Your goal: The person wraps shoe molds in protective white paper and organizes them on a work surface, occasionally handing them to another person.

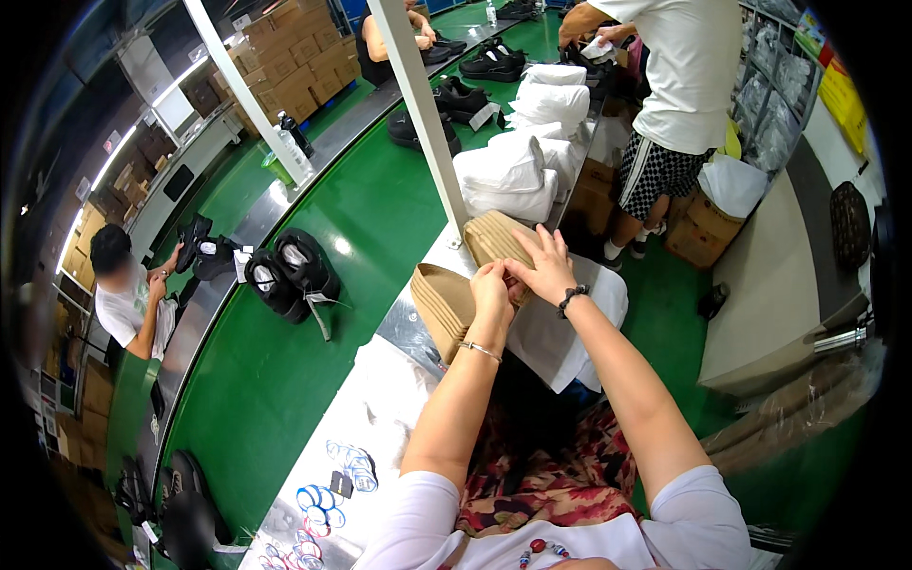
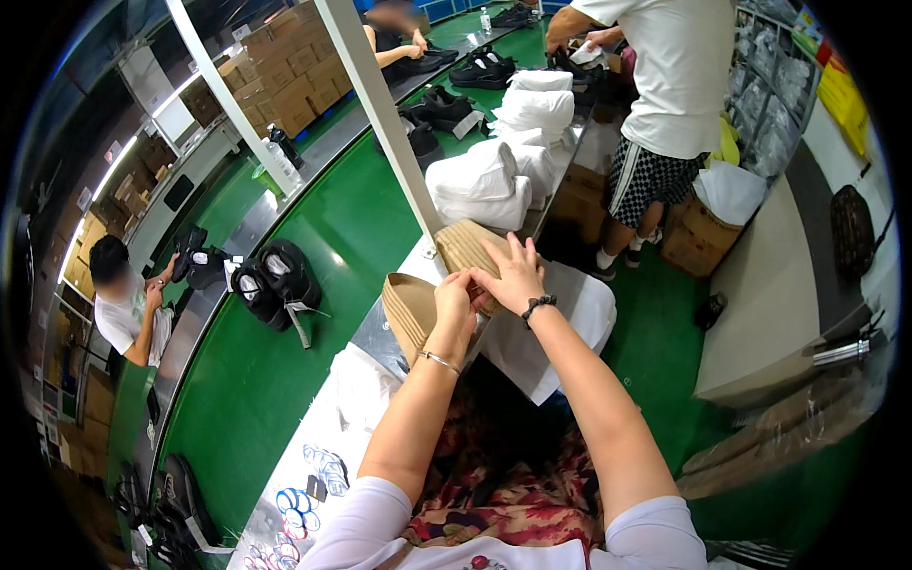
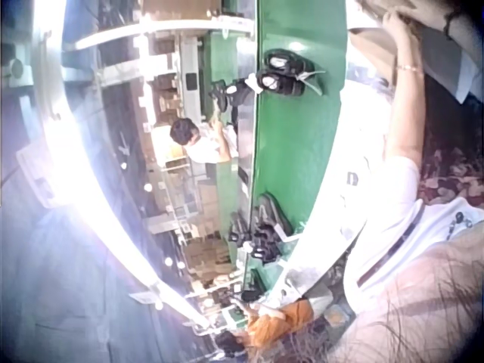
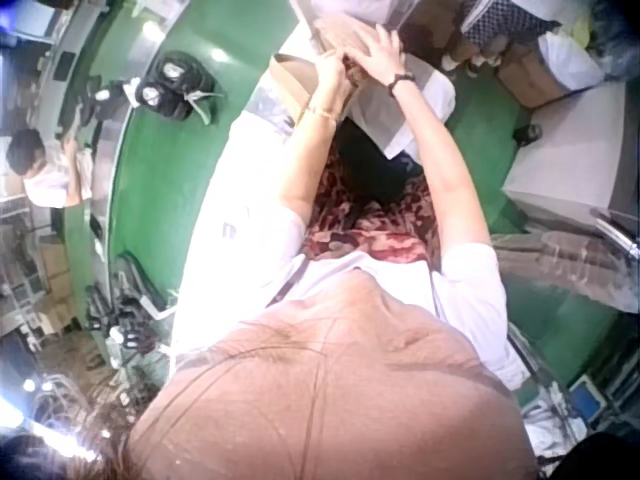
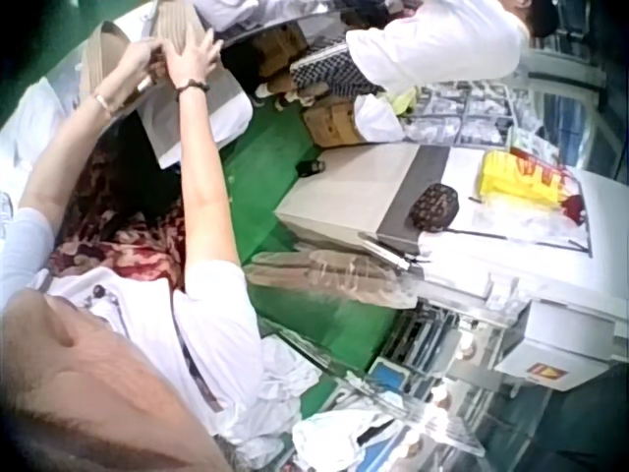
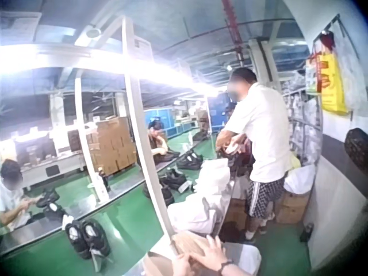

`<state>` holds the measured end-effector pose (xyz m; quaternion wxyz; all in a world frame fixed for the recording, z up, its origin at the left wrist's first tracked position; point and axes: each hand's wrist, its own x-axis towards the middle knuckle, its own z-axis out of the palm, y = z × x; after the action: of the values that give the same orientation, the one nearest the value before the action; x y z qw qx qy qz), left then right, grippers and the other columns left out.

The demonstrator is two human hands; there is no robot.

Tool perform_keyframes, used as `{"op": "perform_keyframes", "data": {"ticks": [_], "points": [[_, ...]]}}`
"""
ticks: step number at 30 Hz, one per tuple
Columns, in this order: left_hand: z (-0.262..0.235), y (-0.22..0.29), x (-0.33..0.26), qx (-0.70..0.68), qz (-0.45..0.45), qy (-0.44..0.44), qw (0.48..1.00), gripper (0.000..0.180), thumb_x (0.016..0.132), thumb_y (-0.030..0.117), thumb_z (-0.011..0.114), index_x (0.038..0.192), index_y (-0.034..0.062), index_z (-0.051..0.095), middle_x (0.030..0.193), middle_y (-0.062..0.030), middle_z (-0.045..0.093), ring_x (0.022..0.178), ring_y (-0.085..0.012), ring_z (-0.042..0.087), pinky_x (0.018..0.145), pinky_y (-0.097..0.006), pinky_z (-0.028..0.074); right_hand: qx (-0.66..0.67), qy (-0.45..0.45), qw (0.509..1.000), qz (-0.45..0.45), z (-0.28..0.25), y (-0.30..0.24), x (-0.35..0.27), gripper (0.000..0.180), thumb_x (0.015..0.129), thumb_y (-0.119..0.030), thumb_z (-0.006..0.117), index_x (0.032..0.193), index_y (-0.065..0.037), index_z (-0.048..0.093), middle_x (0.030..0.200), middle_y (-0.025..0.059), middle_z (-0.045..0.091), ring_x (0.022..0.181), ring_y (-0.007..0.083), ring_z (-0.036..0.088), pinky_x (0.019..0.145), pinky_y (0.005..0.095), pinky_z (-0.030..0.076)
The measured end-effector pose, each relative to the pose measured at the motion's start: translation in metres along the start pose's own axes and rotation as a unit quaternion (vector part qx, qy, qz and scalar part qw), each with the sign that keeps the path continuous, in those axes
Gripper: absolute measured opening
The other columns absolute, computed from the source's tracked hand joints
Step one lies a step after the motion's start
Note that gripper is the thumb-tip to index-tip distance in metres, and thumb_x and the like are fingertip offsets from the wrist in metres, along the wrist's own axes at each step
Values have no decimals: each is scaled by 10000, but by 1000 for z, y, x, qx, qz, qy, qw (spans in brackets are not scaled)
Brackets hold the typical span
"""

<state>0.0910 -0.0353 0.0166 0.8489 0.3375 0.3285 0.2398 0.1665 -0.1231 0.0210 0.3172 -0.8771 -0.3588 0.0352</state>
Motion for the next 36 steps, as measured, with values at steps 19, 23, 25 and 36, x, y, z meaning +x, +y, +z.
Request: {"op": "perform_keyframes", "data": {"ticks": [19,23,25,36], "points": [[-6,-11,-7,-8,63,5,998,157,901,101,464,805,10,547,747,-63,576,637,-149,577,576,-280,525,0,-87,996,1,-11,2,4,875,723,-703,523,1410,-229,260,1452,244,135,1340,451,73,1036,582,165],[-6,-11,-8,16,106,21,994,176,905,113,467,803,-6,549,747,-62,573,643,-148,577,578,-283,530,-47,-83,995,-5,-7,-6,7,794,776,-644,510,1402,-213,281,1439,246,166,1330,451,114,1039,563,178],[-5,-17,-5,44,136,29,989,191,907,121,467,804,-17,551,749,-63,573,649,-148,578,575,-282,531,-38,-75,996,1,-6,-6,6,760,795,-614,507,1398,-207,288,1430,247,180,1322,451,133,1029,568,194],[1,-39,-4,139,230,117,956,220,915,144,470,796,-20,556,701,-44,568,568,-120,546,507,-242,469,-32,-70,997,2,0,-4,7,748,806,-590,509,1395,-184,289,1414,264,191,1304,455,167,1015,567,225]]}}
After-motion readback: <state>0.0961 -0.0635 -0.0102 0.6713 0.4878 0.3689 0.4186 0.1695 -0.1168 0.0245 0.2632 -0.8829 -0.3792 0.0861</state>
